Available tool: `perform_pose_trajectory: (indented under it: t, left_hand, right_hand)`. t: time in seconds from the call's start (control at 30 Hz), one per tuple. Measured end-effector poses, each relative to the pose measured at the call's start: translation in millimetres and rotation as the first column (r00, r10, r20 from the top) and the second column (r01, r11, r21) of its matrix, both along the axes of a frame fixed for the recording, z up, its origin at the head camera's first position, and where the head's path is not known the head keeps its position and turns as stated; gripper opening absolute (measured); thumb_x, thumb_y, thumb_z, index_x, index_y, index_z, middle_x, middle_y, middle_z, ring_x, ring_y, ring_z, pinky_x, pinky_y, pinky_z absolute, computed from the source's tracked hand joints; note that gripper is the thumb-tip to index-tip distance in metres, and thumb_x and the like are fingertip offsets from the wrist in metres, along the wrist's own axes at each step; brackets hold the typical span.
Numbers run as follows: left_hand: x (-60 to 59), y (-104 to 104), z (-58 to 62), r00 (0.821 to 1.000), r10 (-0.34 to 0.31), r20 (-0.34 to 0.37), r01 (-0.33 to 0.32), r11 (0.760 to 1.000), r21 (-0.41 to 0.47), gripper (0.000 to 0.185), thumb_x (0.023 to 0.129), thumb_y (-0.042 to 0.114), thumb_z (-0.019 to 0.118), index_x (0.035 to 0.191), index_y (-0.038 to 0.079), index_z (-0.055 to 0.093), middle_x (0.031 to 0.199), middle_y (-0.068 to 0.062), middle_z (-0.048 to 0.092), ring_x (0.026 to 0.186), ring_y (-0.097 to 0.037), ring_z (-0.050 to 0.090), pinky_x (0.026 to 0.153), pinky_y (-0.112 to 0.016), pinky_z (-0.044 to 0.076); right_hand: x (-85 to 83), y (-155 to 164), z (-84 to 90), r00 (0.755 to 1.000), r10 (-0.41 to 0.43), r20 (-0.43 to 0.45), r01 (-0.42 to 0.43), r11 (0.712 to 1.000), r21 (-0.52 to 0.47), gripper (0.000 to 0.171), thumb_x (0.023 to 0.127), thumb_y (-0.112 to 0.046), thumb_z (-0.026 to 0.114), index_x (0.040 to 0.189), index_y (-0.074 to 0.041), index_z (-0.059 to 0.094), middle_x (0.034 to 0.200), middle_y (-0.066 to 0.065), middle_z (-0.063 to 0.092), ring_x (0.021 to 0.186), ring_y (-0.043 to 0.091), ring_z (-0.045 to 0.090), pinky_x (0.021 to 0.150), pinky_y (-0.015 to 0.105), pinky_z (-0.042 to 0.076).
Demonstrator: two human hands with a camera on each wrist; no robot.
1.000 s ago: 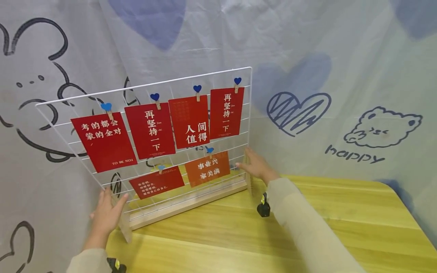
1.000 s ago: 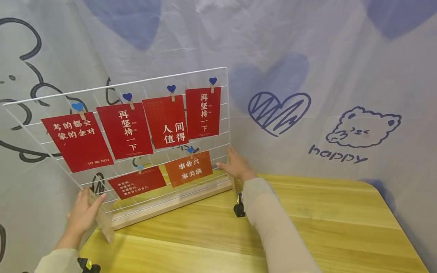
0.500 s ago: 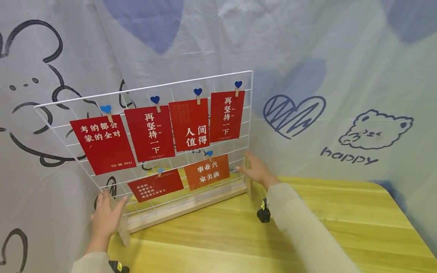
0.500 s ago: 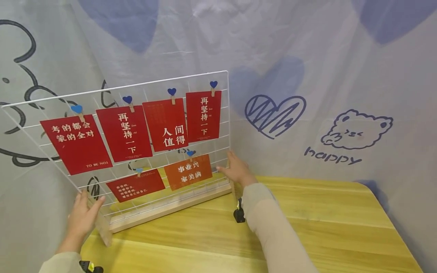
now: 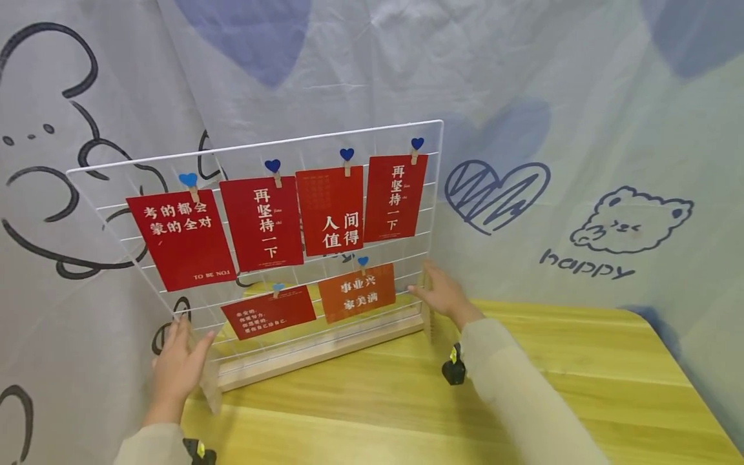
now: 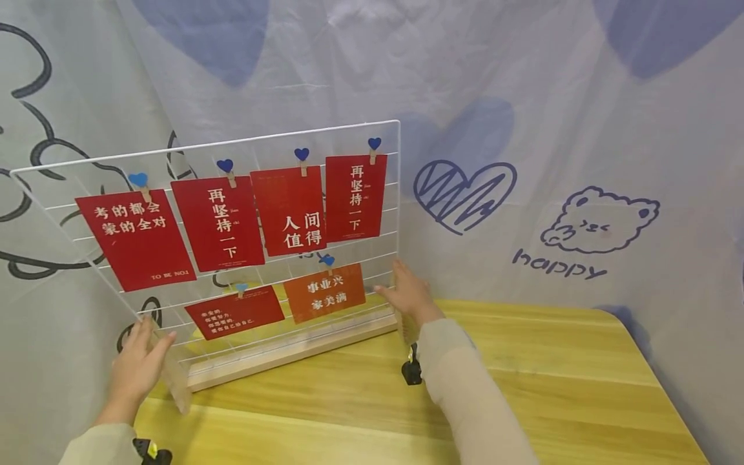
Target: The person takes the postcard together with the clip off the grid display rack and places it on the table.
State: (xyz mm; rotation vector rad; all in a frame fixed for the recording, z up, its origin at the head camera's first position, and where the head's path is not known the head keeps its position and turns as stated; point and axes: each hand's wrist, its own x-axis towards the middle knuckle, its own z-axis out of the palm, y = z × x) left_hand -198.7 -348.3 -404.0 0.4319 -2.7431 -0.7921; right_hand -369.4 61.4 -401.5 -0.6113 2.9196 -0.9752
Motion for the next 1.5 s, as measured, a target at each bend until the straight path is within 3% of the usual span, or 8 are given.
perform_pose_trajectory:
  t: [0.17,0.4,0.83,1.0,1.27,1.5]
  left_hand:
    - [-1.7,-2.3,-3.0,1.0,0.001,0.008,-0.001,1.0,0.011,0.07,0.089,0.045,0.033,0.137,0.002,0.003,0.139,-0.024,0.002,0.119,-0.049,0.012,0.089,-0.064,0.006]
    - [-3.1,-4.4,-4.5,0.999,-0.003,-0.033,0.003,1.0,0.0,0.068,0.09,0.041,0.035,0.136,0.001,0.005,0.138,-0.025,0.005,0.121,-0.045,0.011,0.09,-0.063,0.005]
    - [-1.5,-6.6,-4.8,1.0,-0.001,-0.017,0.001,1.0,-0.011,0.07,0.089,0.041,0.034,0.135,-0.003,0.006,0.137,-0.026,0.006,0.122,-0.044,0.01,0.091,-0.062,0.002]
    - [-3.3,-5.6,-3.0,1.0,-0.008,0.012,0.008,1.0,0.026,0.072,0.089,0.046,0.031,0.136,0.0,0.002,0.139,-0.023,0.001,0.124,-0.041,0.006,0.09,-0.064,-0.001]
    - [-6.0,-6.8,-7.8,1.0,0.01,-0.027,-0.009,0.998,0.061,0.07,0.089,0.044,0.033,0.137,0.002,0.003,0.14,-0.021,0.001,0.123,-0.043,0.008,0.09,-0.064,-0.002]
    - [-5.7,-5.2,-4.1,1.0,0.015,-0.001,-0.015,0.996,0.083,0.071,0.089,0.045,0.032,0.137,0.003,0.002,0.14,-0.019,-0.002,0.124,-0.042,0.007,0.092,-0.061,-0.003]
  right_hand:
    - [0.7,1.9,-0.1,1.0,0.006,-0.004,-0.006,1.0,0.011,0.066,0.085,-0.032,0.05,0.133,0.004,0.022,0.138,0.018,0.02,0.125,0.033,0.018,0.1,0.042,0.015]
    - [-0.5,3.2,-1.8,0.999,0.034,-0.035,-0.034,0.999,-0.001,0.066,0.085,-0.032,0.05,0.132,0.005,0.023,0.138,0.02,0.02,0.125,0.034,0.017,0.1,0.044,0.014]
    - [-2.8,2.5,-4.2,0.995,0.051,-0.083,-0.048,0.998,0.029,0.066,0.085,-0.033,0.049,0.133,0.005,0.022,0.137,0.021,0.02,0.124,0.036,0.019,0.1,0.045,0.015]
    - [-2.3,4.0,-4.6,0.995,0.041,-0.09,-0.039,0.999,0.023,0.067,0.086,-0.033,0.049,0.132,0.007,0.023,0.136,0.024,0.021,0.123,0.037,0.019,0.1,0.045,0.015]
    - [1.0,4.6,-2.5,0.994,0.051,-0.097,-0.049,0.999,0.021,0.068,0.086,-0.036,0.047,0.132,0.007,0.022,0.136,0.024,0.021,0.123,0.037,0.018,0.099,0.047,0.015]
    - [-0.5,4.4,-3.7,0.994,0.057,-0.095,-0.054,0.998,0.029,0.065,0.087,-0.033,0.047,0.132,0.008,0.022,0.135,0.025,0.02,0.123,0.039,0.017,0.099,0.048,0.014]
